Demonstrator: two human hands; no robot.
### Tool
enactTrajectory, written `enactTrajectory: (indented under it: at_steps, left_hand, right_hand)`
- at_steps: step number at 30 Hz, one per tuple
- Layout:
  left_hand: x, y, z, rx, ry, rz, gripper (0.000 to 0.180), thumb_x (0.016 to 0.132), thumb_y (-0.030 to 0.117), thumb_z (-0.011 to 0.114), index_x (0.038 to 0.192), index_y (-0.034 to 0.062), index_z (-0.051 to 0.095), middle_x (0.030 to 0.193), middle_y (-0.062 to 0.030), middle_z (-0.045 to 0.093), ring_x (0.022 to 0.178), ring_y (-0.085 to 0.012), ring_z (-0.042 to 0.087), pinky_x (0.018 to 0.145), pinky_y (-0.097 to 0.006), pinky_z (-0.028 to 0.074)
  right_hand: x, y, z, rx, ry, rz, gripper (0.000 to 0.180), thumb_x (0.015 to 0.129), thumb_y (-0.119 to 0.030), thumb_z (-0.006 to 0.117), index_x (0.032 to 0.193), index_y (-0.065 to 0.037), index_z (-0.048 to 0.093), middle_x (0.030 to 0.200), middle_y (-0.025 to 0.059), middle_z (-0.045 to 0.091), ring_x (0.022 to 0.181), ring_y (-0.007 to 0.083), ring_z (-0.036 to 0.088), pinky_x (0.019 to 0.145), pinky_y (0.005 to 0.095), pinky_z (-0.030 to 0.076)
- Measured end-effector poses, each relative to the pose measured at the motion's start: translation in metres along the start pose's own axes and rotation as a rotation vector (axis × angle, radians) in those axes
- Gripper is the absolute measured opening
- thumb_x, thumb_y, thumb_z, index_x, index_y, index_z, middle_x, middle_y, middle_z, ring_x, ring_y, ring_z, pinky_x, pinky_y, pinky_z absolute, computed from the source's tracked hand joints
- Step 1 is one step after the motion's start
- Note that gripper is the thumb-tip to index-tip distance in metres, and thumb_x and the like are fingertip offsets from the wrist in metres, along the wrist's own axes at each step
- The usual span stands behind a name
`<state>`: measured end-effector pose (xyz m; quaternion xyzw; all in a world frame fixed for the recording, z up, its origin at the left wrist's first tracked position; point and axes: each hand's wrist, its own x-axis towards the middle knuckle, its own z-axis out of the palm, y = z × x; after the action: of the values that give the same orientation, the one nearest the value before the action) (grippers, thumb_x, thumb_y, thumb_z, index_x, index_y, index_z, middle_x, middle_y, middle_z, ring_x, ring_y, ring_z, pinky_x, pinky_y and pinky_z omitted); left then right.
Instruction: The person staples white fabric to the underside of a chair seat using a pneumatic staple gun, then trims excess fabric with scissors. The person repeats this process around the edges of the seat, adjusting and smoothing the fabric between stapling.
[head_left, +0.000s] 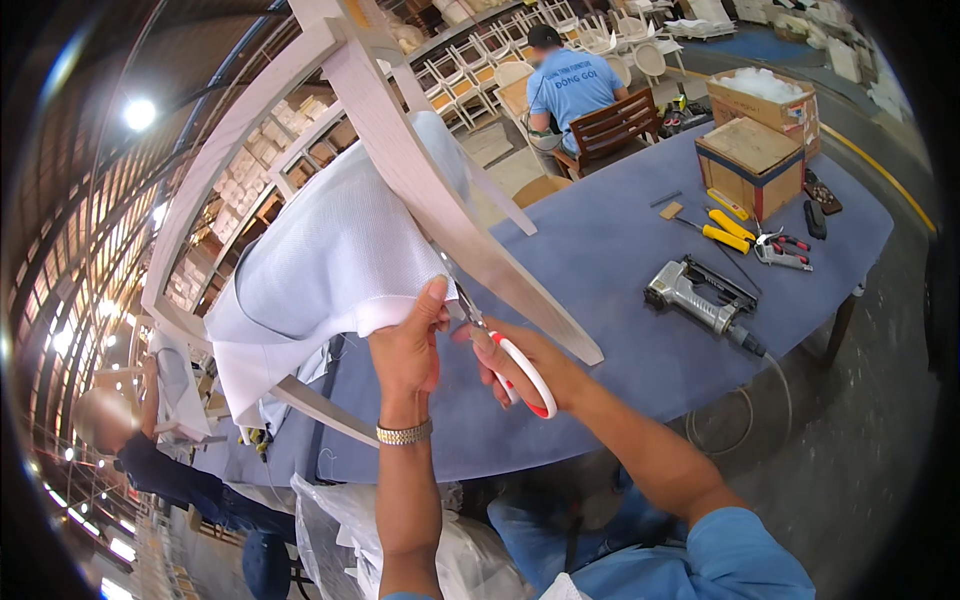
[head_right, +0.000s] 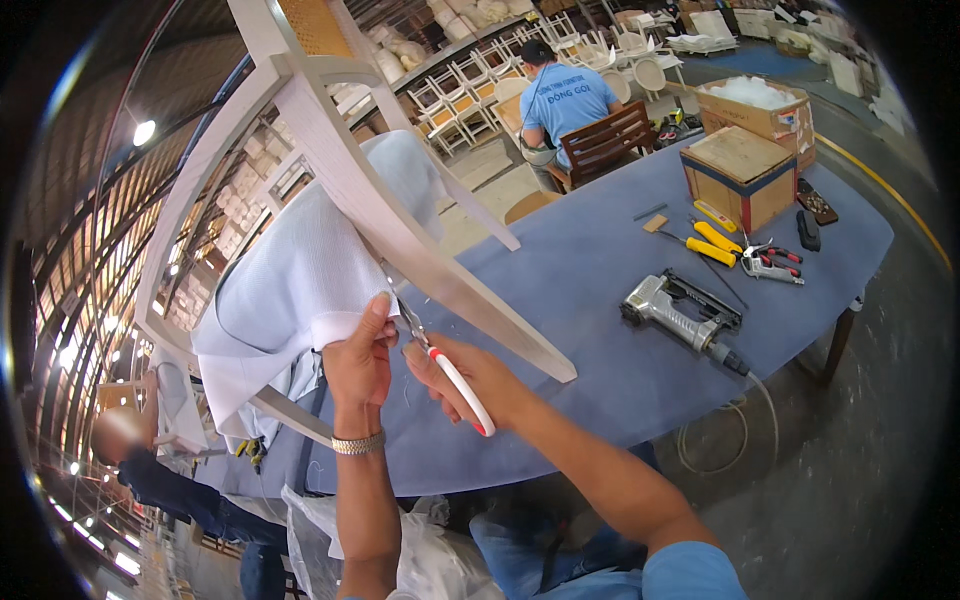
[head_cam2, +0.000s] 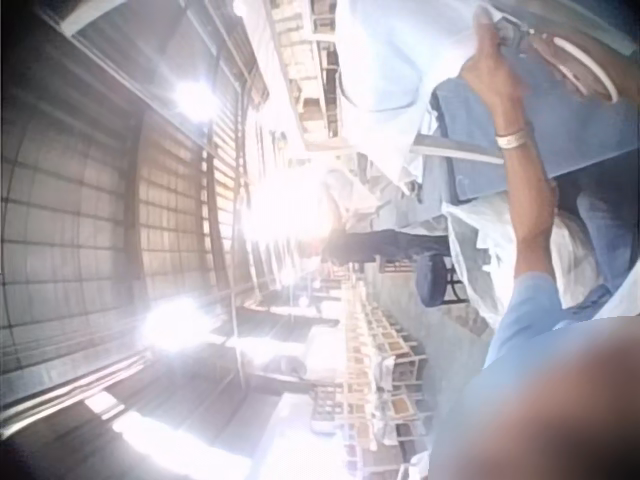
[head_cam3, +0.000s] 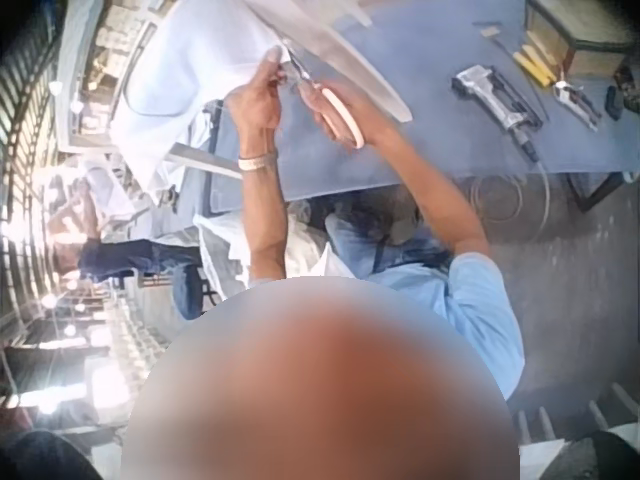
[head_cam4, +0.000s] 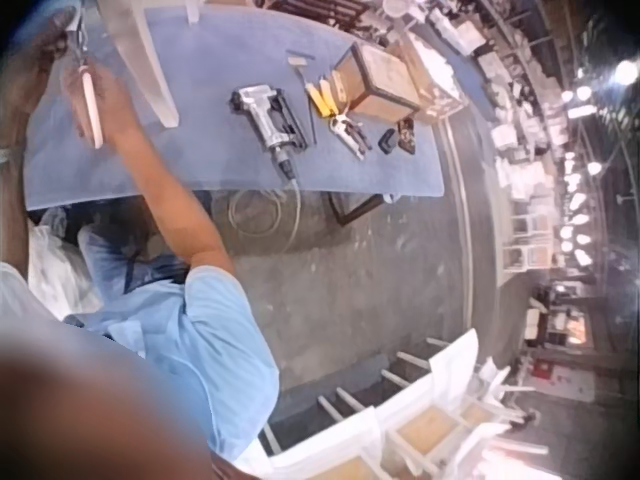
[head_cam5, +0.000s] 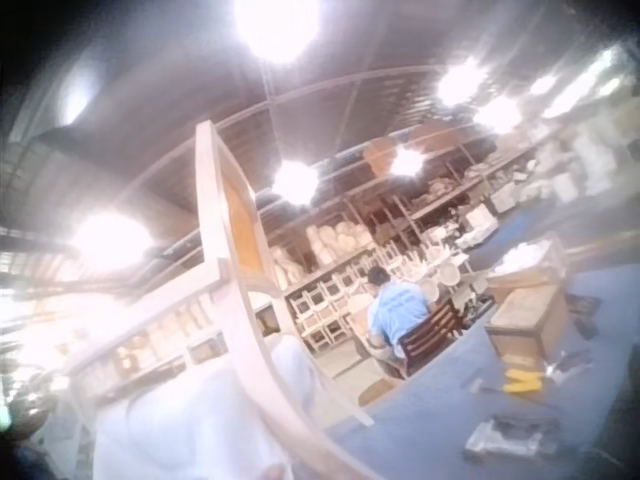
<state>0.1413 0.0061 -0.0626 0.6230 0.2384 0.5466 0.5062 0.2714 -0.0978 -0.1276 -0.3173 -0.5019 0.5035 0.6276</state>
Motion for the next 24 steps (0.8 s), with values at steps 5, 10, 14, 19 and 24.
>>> enactTrajectory:
  at_steps: [5,10,14,19,24]
  left_hand:
    - [0.001,0.009,-0.005,-0.058,-0.037,-0.041,0.020,0.085,0.008,0.084,0.094,-0.0044,0.071,0.078,-0.0063,0.067,0.067,-0.0151,0.061,0.058,-0.029,0.047]
    - [0.009,0.014,-0.010,-0.029,-0.033,-0.035,0.020,0.084,0.008,0.084,0.094,-0.0050,0.071,0.074,-0.0050,0.063,0.062,-0.0120,0.055,0.053,-0.026,0.038]
    - [0.007,0.022,-0.013,-0.007,-0.074,-0.071,0.019,0.085,0.010,0.084,0.090,-0.0038,0.071,0.072,-0.0046,0.062,0.058,-0.0110,0.052,0.050,-0.026,0.035]
    - [0.013,0.024,-0.024,-0.018,-0.176,-0.059,0.018,0.087,0.011,0.082,0.085,-0.0013,0.069,0.070,-0.0046,0.061,0.057,-0.0100,0.050,0.049,-0.025,0.033]
    - [0.017,0.027,-0.031,-0.025,-0.185,-0.043,0.017,0.087,0.010,0.082,0.085,0.0007,0.068,0.071,-0.0047,0.062,0.057,-0.0104,0.052,0.049,-0.025,0.034]
  right_hand:
    - [0.016,-0.005,0.011,0.018,0.004,-0.026,0.056,0.100,-0.064,0.052,0.114,-0.011,0.060,0.078,0.0010,0.053,0.059,0.0096,0.053,0.052,0.0261,0.046]
    - [0.024,-0.018,0.019,-0.053,0.064,-0.031,0.057,0.102,-0.063,0.048,0.109,-0.008,0.059,0.076,0.0020,0.054,0.057,0.0102,0.054,0.052,0.0272,0.048]
    - [0.019,-0.021,0.023,-0.073,0.083,0.009,0.052,0.104,-0.059,0.048,0.102,-0.008,0.058,0.074,0.0022,0.053,0.056,0.0104,0.054,0.050,0.0272,0.049]
    - [0.037,-0.022,0.023,-0.098,0.041,-0.111,0.056,0.104,-0.062,0.045,0.102,-0.007,0.056,0.075,0.0027,0.053,0.056,0.0105,0.054,0.052,0.0267,0.049]
    - [0.031,-0.025,0.024,-0.118,0.008,-0.048,0.068,0.103,-0.068,0.039,0.114,-0.003,0.057,0.076,0.0040,0.054,0.056,0.0120,0.055,0.052,0.0276,0.048]
